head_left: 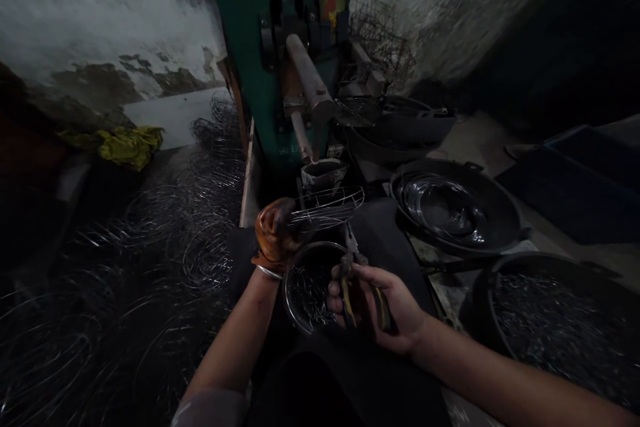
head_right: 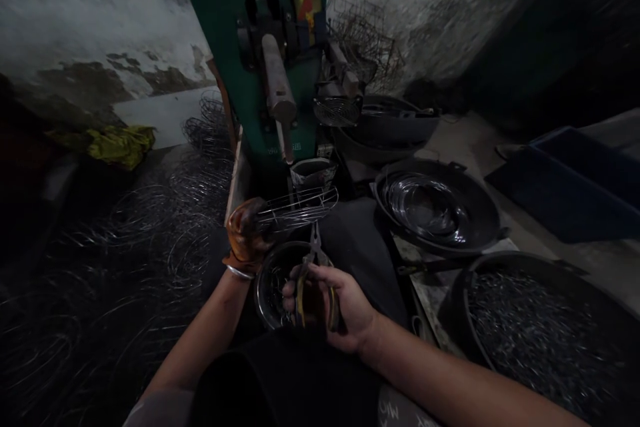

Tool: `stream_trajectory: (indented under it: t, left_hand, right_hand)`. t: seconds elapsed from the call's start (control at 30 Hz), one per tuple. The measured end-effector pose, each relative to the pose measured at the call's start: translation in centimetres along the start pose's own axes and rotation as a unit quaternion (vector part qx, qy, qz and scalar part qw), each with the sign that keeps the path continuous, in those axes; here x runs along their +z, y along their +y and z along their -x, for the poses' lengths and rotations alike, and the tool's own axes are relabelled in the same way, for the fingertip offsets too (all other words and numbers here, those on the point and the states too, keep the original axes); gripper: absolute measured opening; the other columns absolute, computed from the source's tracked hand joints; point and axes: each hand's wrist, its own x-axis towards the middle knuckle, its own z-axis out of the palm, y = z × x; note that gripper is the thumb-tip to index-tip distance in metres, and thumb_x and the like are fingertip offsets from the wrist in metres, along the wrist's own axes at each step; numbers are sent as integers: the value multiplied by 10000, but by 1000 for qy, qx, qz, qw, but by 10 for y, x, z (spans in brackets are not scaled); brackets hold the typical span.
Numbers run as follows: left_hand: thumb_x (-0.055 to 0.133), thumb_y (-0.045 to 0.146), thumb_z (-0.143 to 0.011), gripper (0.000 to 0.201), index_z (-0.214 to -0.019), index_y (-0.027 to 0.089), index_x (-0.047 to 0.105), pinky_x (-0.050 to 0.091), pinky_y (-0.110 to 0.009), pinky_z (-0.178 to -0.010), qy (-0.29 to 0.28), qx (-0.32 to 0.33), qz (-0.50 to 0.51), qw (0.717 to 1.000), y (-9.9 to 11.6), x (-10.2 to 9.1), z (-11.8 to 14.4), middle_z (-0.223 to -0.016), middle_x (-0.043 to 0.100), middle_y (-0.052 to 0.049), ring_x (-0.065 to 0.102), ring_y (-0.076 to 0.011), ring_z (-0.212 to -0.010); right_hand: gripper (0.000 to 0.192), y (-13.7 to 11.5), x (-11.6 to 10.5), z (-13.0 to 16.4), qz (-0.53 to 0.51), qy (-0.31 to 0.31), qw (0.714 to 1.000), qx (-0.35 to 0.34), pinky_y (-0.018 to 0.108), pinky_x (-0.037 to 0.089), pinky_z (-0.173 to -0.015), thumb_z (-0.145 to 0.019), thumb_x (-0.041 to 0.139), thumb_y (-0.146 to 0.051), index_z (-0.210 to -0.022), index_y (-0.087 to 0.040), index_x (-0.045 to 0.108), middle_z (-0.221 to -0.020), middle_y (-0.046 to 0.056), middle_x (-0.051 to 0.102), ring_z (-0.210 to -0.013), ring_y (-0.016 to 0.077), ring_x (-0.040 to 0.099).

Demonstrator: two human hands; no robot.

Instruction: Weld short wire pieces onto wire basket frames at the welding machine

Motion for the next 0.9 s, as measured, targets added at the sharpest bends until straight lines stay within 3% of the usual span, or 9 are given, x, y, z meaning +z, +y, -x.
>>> stream_trajectory:
  t: [0.17, 0.27, 0.33, 0.4, 0.57, 0.67, 0.8, 0.9]
  left_hand:
    - [773, 388, -714, 587, -1222, 208, 542, 526, -416, -920, -15, -32, -11, 999, 1, 0, 3, -1104, 666, -100, 648, -282, -1068]
    - [756, 397, -740, 579, -1240, 202, 538, 527, -416, -924, -5, -20, 3, 1000, 0, 0, 3, -1104, 666, -106, 645, -283, -1077]
    - [752, 386, -747, 591, -1261, 194, 531, 529, -419, -923, 4, -17, 10, 1000, -1, 0, 3, -1114, 665, -115, 642, -289, -1086]
    - [751, 395, -750, 608, -1276, 191, 524, 529, -426, -929, 4, -21, 6, 1000, -3, 0, 3, -1129, 664, -120, 638, -296, -1098]
    - [711, 439, -793, 578, -1274, 181, 520, 538, -421, -916, 4, -15, 13, 1000, -4, 1, 3, -1115, 669, -126, 651, -288, -1073]
    - [695, 462, -801, 552, -1249, 182, 536, 549, -407, -888, 1, -26, 16, 1000, -4, 0, 2, -1082, 677, -115, 664, -275, -1030]
    - [662, 496, -810, 547, -1233, 169, 547, 552, -421, -885, 0, -44, 6, 999, -4, 1, 2, -1075, 679, -120, 665, -281, -1025]
    - [670, 483, -813, 529, -1224, 170, 556, 551, -424, -891, -4, -46, 19, 999, -4, 1, 2, -1070, 680, -121, 663, -282, -1034]
  right_hand:
    - [325, -8, -1, 8, 92, 71, 993, -15, 276, 483, -640, -745, 659, -406, -946, -156, 603, -834, 87, 659, -721, 192, 633]
    - [410, -18, -4, 11, 205, 108, 971, -54, 244, 418, -550, -706, 688, -467, -944, -147, 592, -841, 114, 669, -690, 193, 621]
    - [473, -26, -7, 10, 304, 151, 935, -100, 226, 342, -495, -660, 712, -519, -922, -148, 579, -829, 123, 675, -661, 196, 613]
    - [501, -35, -12, 6, 413, 203, 876, -145, 236, 316, -485, -618, 705, -568, -859, -148, 575, -804, 128, 678, -620, 189, 587]
    - [508, -58, -25, -3, 608, 244, 724, -216, 343, 437, -656, -654, 550, -642, -760, -152, 626, -758, 118, 666, -684, 228, 590]
    - [477, -66, -34, -9, 667, 263, 652, -247, 374, 437, -738, -717, 498, -615, -800, -165, 630, -784, 108, 669, -766, 259, 614]
    - [422, -69, -47, -13, 696, 262, 618, -255, 370, 433, -734, -759, 501, -585, -833, -182, 601, -823, 96, 674, -780, 260, 617]
    - [427, -64, -48, -12, 695, 236, 629, -256, 352, 424, -689, -771, 500, -604, -813, -187, 584, -787, 81, 658, -736, 239, 600]
